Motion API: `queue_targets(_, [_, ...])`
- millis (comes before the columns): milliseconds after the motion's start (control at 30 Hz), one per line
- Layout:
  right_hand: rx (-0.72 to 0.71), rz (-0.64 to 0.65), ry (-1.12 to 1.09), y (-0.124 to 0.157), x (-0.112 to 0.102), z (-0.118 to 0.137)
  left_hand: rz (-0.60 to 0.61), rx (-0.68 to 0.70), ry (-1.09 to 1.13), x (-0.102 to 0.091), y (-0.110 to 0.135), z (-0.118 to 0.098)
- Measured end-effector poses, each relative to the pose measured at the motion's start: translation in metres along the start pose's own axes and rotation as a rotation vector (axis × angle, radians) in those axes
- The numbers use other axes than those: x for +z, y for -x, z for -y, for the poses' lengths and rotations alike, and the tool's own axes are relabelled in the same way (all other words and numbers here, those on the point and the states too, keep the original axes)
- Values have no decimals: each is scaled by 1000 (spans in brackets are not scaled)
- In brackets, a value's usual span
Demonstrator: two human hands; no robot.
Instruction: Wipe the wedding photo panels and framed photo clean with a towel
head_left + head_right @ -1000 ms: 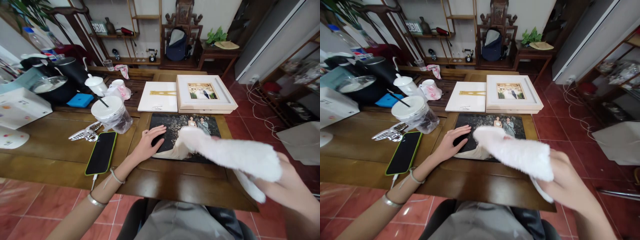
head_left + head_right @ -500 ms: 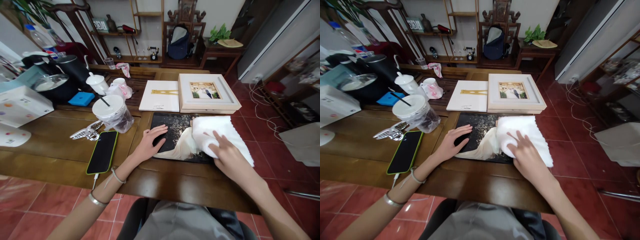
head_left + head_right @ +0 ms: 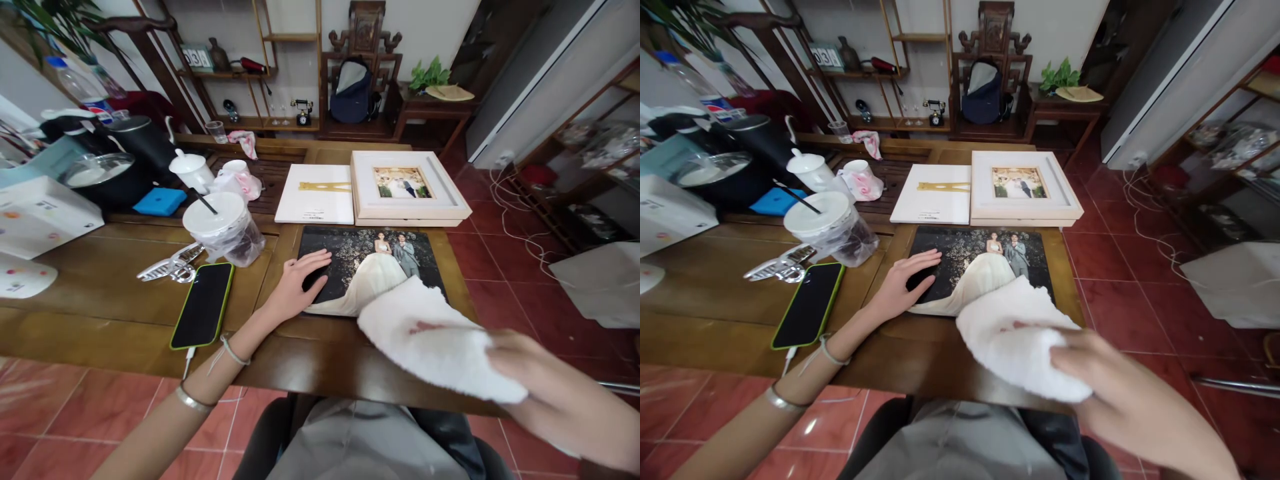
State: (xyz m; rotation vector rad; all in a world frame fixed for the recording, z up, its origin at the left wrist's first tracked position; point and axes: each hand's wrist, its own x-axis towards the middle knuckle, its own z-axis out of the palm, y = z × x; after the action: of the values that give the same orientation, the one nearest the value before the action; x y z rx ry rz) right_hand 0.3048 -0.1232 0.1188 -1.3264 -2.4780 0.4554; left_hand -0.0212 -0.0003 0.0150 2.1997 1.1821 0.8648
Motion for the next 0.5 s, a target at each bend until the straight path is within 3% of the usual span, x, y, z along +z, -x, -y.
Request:
queue_targets(100, [16,-173,19,-26,-13,-14,1,8,-8,0,0,0])
queue_targets(200, [90,-251,260,-59,-9,-31,-2,14,-13,0,0,1])
queue_targets(267, [94,-191,401,-81,3,-44,-5,14,-15,0,0,1])
queue_targets(367, [49,-105,430,-108,27,-59,-3,17,-9,0,0,2])
queue_targets(500, [10,16,400,-118,48,-57,1,16,3,0,0,2])
